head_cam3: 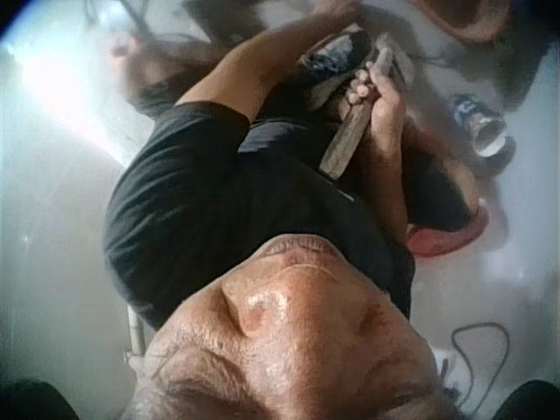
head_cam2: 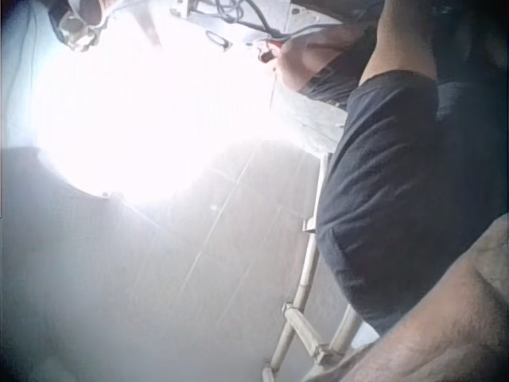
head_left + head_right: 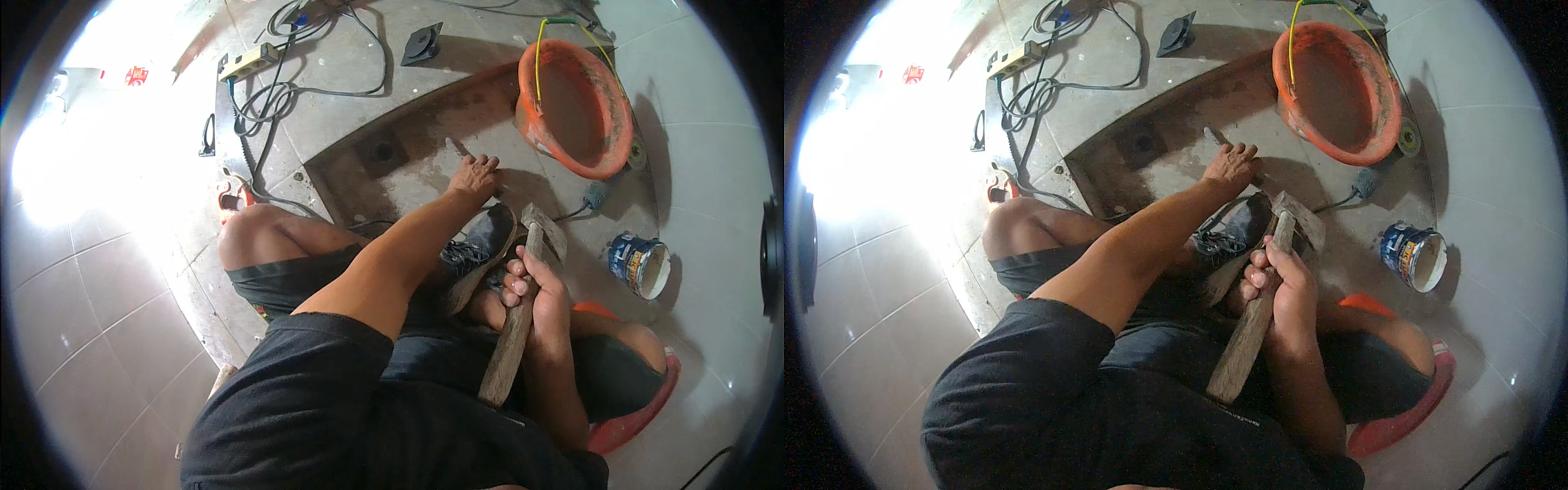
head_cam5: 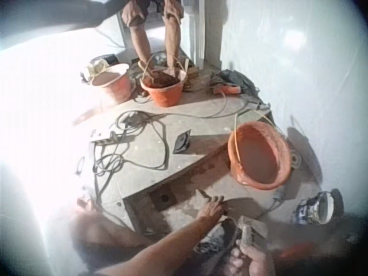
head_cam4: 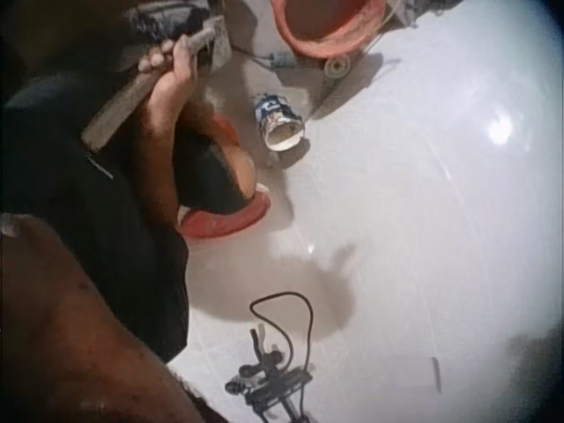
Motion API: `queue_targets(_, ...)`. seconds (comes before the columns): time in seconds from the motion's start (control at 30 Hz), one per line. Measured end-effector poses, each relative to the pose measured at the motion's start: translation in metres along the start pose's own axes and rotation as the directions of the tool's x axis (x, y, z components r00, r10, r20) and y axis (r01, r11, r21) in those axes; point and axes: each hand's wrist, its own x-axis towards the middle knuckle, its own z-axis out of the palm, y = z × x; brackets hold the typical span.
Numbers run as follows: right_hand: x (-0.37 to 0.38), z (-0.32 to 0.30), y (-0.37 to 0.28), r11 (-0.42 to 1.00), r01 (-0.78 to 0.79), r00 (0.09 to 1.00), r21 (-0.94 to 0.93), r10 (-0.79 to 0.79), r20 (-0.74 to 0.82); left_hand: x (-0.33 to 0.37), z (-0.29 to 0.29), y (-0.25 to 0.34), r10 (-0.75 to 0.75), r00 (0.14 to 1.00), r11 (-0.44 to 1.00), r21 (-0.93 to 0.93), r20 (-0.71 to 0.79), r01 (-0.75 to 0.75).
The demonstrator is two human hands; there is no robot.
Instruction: The person sits on a tiled floor and installs a black circular drain cover into a square hole. They use a hammer to tap the cover into place and later apply a grey cement-like substance around the edges using a trowel.
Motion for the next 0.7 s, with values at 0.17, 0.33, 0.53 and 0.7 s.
queue_targets(0.17, -0.001, 0.001, 0.0, 1.0, -0.016, 1.0, -0.022, 0.017, 0.017, 0.008, 0.001, -0.009, 0.084, 0.996, 0.995, 0.063, -0.01, -0.083)
queue_targets(0.33, 0.005, 0.004, -0.003, 0.991, -0.061, 0.996, -0.122, 0.068, 0.052, -0.028, -0.022, -0.032, -0.033, 0.994, 0.917, -0.398, -0.102, -0.01)
queue_targets(0.53, 0.019, 0.011, 0.006, 0.959, -0.105, 0.988, -0.264, 0.131, 0.082, -0.079, -0.11, -0.112, -0.307, 0.947, 0.65, -0.748, -0.092, 0.137)
queue_targets(0.7, 0.028, 0.029, 0.015, 0.847, -0.037, 0.993, -0.531, 0.092, 0.076, -0.076, -0.101, -0.184, -0.301, 0.948, 0.471, -0.88, -0.101, 0.056)
